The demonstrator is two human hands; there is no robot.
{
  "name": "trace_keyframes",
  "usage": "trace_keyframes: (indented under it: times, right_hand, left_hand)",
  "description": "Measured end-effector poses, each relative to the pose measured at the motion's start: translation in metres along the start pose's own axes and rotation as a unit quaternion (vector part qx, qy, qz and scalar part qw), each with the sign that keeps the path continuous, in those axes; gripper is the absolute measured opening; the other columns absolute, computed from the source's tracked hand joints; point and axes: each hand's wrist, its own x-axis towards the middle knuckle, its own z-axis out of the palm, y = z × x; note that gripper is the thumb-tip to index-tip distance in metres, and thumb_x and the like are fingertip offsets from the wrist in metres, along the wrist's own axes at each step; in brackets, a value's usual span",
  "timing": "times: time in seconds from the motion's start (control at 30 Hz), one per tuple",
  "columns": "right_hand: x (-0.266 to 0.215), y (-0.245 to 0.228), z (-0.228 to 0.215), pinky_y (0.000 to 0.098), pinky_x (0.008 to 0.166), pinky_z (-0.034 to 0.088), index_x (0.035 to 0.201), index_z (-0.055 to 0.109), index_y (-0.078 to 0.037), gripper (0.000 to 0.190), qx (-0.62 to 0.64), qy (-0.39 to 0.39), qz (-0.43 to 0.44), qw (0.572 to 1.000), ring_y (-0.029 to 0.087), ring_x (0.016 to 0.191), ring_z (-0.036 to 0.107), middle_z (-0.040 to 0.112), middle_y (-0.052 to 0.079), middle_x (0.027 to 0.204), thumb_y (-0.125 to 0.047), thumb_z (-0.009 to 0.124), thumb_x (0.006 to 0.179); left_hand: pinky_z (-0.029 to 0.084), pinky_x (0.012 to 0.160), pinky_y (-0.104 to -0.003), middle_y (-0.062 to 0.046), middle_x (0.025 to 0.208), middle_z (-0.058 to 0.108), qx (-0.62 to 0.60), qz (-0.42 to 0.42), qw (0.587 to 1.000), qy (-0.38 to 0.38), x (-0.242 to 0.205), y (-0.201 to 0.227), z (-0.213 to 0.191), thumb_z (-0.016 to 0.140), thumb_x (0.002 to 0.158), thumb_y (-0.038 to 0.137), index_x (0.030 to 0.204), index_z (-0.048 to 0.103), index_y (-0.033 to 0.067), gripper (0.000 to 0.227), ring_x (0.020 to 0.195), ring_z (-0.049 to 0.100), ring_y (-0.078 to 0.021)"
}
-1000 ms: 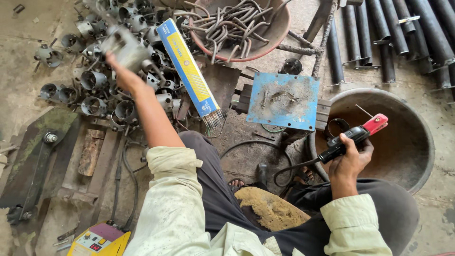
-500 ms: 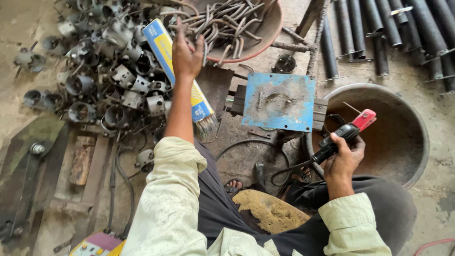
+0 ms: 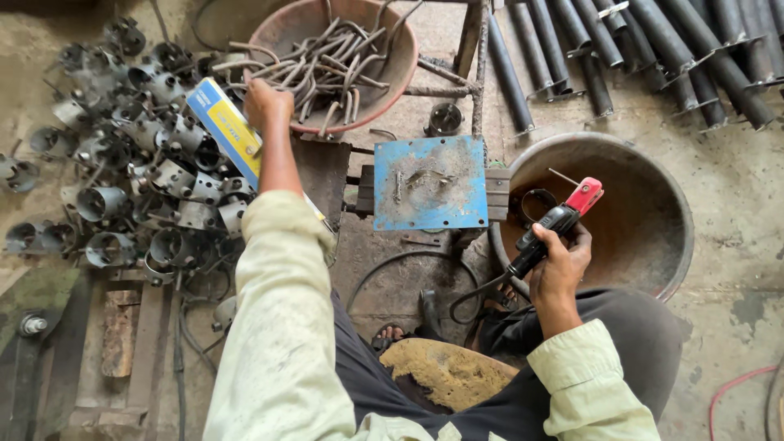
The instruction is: The person welds small metal cylinders together on a metal base plate using a stick welder. The person holds a cylinder in place by hand, applies the welding rod to the joints multiple times, and moves finished cylinders into a metal basin.
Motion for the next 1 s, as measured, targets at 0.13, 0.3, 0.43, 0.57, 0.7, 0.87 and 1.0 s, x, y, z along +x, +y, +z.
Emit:
trace_keyframes:
  times: [0.13,0.3,0.43,0.57,0.7,0.87,1.0]
  right_hand:
    - [-0.005,-0.003,0.001,0.0362,0.065,0.062,0.136,0.045,0.003,0.061,0.008,0.003,0.010,1.000,0.021,0.078,0.067,0.063,0.012,0.102,0.003,0.075,0.083]
    - [-0.006,-0.003,0.008,0.0354,0.066,0.062,0.134,0.047,0.001,0.062,0.024,0.013,0.011,1.000,0.021,0.078,0.068,0.064,0.012,0.102,0.004,0.076,0.079]
    - [-0.010,0.001,0.006,0.0337,0.067,0.061,0.133,0.048,0.002,0.061,0.025,0.004,-0.001,1.000,0.020,0.081,0.067,0.064,0.011,0.104,0.004,0.077,0.079]
    - [-0.010,-0.009,0.008,0.0328,0.069,0.062,0.133,0.049,0.001,0.061,0.017,0.021,-0.004,1.000,0.019,0.083,0.070,0.066,0.010,0.106,0.005,0.077,0.078]
    - [-0.011,-0.015,0.000,0.0347,0.064,0.061,0.133,0.047,0.002,0.061,0.016,0.032,0.019,0.999,0.021,0.076,0.068,0.066,0.011,0.099,0.004,0.076,0.080]
    - [-0.007,-0.017,0.001,0.0357,0.065,0.062,0.137,0.045,0.003,0.064,0.039,0.018,0.008,0.999,0.021,0.077,0.068,0.065,0.012,0.098,0.004,0.076,0.081]
    - [-0.011,-0.020,0.004,0.0359,0.064,0.061,0.137,0.044,0.002,0.065,0.028,0.017,0.022,0.999,0.021,0.074,0.069,0.065,0.012,0.100,0.004,0.077,0.081]
  left_hand:
    - [0.055,0.087,-0.047,-0.021,0.103,0.075,-0.094,0.255,0.960,0.065,-0.027,-0.018,-0.024,0.073,0.078,0.004,0.105,0.077,0.0055,0.027,0.097,0.071,-0.0389]
    - [0.057,0.083,-0.041,-0.015,0.101,0.079,-0.198,0.287,0.937,-0.009,-0.161,-0.015,-0.049,0.074,0.087,0.002,0.110,0.079,0.0100,0.025,0.090,0.076,-0.0289]
    - [0.060,0.085,-0.036,-0.015,0.104,0.078,-0.272,0.385,0.881,-0.045,-0.243,0.008,-0.015,0.065,0.087,-0.007,0.111,0.077,0.0059,0.030,0.094,0.077,-0.0259]
    - [0.060,0.079,-0.036,-0.016,0.100,0.077,-0.276,0.369,0.883,-0.085,-0.263,0.026,0.009,0.069,0.090,-0.001,0.109,0.079,0.0060,0.022,0.092,0.078,-0.0255]
    - [0.060,0.079,-0.034,-0.014,0.102,0.078,-0.273,0.373,0.878,-0.127,-0.261,0.019,0.019,0.072,0.091,0.002,0.110,0.079,0.0078,0.021,0.091,0.078,-0.0225]
    - [0.060,0.079,-0.030,-0.012,0.102,0.078,-0.280,0.360,0.871,-0.182,-0.257,0.019,0.023,0.077,0.088,0.007,0.109,0.079,0.0101,0.022,0.090,0.079,-0.0175]
    - [0.060,0.077,-0.029,-0.010,0.103,0.079,-0.259,0.353,0.875,-0.208,-0.259,0.018,0.021,0.077,0.088,0.008,0.110,0.080,0.0130,0.023,0.089,0.079,-0.0158]
